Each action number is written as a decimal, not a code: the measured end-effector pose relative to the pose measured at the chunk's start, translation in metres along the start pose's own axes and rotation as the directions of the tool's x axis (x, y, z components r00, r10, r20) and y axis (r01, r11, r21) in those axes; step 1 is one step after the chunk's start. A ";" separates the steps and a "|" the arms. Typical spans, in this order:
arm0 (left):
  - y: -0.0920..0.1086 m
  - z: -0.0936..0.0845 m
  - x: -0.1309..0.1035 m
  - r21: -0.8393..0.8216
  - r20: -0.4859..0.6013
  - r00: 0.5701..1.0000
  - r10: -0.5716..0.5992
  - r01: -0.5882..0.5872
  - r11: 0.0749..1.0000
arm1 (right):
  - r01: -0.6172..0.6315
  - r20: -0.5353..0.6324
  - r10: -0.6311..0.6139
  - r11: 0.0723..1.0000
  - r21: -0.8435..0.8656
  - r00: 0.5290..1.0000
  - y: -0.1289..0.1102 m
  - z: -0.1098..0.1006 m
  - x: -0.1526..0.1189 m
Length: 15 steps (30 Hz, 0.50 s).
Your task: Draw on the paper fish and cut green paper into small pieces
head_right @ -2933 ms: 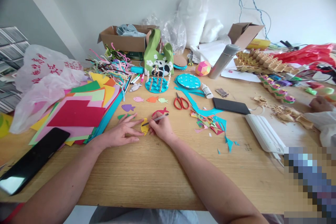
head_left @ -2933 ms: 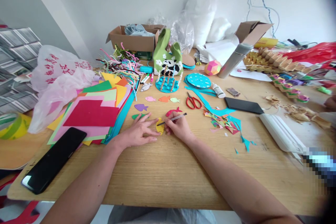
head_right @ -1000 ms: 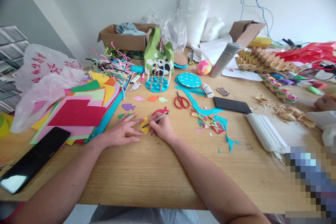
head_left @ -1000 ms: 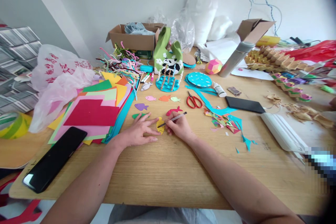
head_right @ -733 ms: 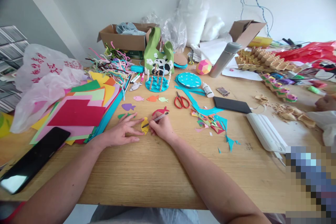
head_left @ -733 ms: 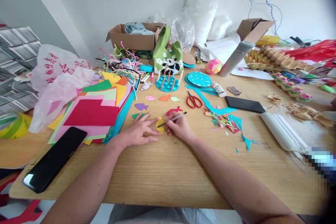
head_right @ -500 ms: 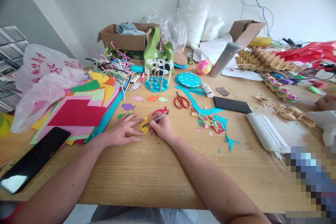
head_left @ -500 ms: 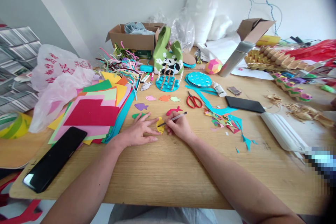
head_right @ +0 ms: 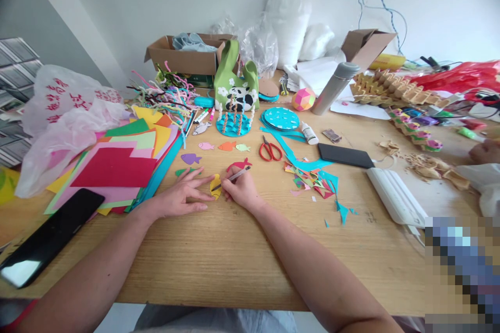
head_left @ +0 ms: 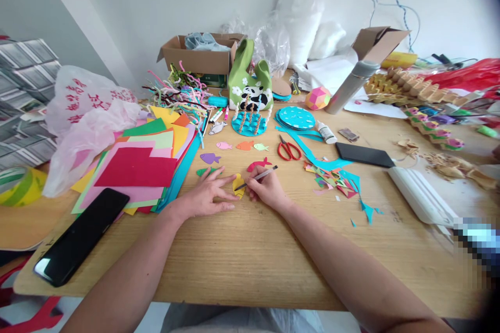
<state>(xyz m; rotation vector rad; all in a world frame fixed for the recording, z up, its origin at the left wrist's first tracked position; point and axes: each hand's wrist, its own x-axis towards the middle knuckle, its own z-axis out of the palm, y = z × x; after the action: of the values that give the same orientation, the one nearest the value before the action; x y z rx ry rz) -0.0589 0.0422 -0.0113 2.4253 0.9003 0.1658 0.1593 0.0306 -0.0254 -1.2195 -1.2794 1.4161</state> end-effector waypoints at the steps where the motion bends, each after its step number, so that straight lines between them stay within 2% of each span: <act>1: 0.000 0.000 0.000 0.002 0.002 1.000 -0.001 0.001 1.000 | -0.001 0.001 0.001 1.000 -0.003 1.000 0.000 0.000 0.000; 15: -0.002 0.001 0.000 -0.029 -0.008 1.000 0.004 -0.004 1.000 | -0.016 -0.002 0.016 1.000 -0.024 1.000 -0.005 0.000 -0.002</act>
<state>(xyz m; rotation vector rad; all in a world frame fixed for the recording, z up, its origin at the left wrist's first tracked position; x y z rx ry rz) -0.0598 0.0429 -0.0131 2.4020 0.8903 0.1889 0.1592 0.0293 -0.0203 -1.2497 -1.2918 1.4147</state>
